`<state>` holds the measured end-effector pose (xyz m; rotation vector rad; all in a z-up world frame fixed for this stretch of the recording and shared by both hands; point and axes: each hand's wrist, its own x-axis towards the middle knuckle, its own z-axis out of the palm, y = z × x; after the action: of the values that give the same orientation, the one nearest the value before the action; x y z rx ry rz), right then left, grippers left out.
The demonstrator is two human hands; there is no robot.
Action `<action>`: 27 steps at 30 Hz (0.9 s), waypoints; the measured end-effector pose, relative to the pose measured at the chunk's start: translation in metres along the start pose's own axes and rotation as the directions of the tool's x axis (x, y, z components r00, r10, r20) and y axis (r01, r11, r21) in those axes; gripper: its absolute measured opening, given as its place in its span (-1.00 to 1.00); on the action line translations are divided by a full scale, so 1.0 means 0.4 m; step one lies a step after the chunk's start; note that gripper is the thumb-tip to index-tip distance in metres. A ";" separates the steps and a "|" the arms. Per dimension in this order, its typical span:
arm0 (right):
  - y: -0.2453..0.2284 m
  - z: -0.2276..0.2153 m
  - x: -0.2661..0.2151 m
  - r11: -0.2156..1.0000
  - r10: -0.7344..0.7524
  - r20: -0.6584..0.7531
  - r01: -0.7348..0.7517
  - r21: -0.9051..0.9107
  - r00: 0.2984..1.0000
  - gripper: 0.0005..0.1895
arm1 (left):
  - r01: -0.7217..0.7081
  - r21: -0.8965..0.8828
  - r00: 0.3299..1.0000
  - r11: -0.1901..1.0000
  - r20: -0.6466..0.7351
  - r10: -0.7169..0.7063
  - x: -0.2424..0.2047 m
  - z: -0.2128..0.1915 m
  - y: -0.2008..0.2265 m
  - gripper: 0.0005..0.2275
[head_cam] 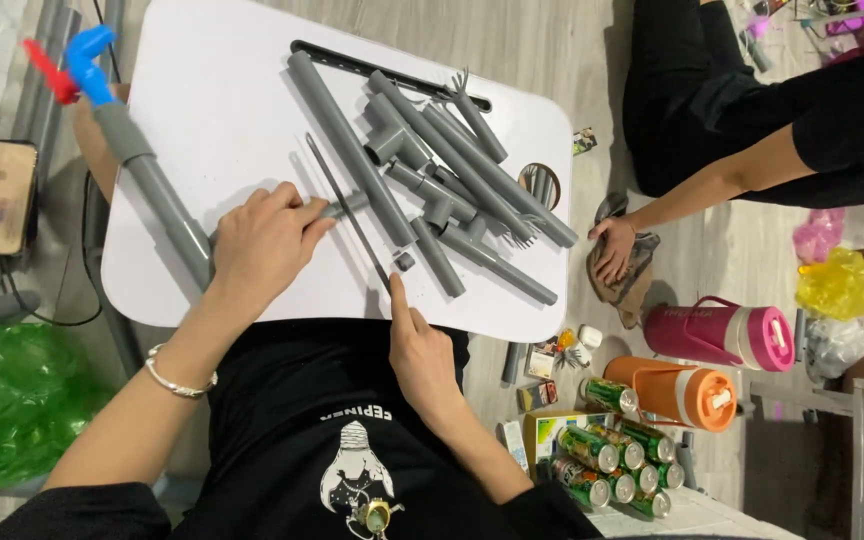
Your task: Assembling a structure from PVC pipes and connectors by hand on a small table.
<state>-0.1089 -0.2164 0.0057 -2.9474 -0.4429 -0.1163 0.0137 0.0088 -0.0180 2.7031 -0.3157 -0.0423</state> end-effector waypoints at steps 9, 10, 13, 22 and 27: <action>0.018 0.040 0.044 0.979 -0.097 -0.031 0.090 -0.184 0.995 -0.15 | 0.015 0.074 1.000 0.997 0.005 -0.015 -0.010 0.028 0.004 -0.71; 0.028 0.026 0.030 0.983 -0.093 -0.025 0.087 -0.163 0.995 -0.15 | 0.020 0.088 1.000 0.996 0.021 -0.022 0.011 0.022 0.011 -0.71; 0.036 0.025 -0.036 0.981 -0.110 -0.002 0.108 -0.158 0.994 -0.23 | 0.071 0.030 0.997 0.997 0.007 -0.072 -0.010 0.025 0.002 -0.71; -0.019 0.024 0.054 0.999 0.016 0.008 -0.017 0.035 1.000 -0.28 | -0.120 -0.003 0.977 0.993 -0.177 0.118 0.002 0.042 -0.018 -0.81; -0.026 -0.021 0.024 0.999 0.024 0.035 -0.025 0.034 0.999 -0.31 | -0.049 -0.095 0.981 0.994 -0.190 0.030 0.008 0.048 -0.006 -0.80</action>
<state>-0.1032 -0.2051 0.0163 -2.9241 -0.4098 -0.0545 0.0160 0.0026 -0.0366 2.5766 -0.3012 0.2025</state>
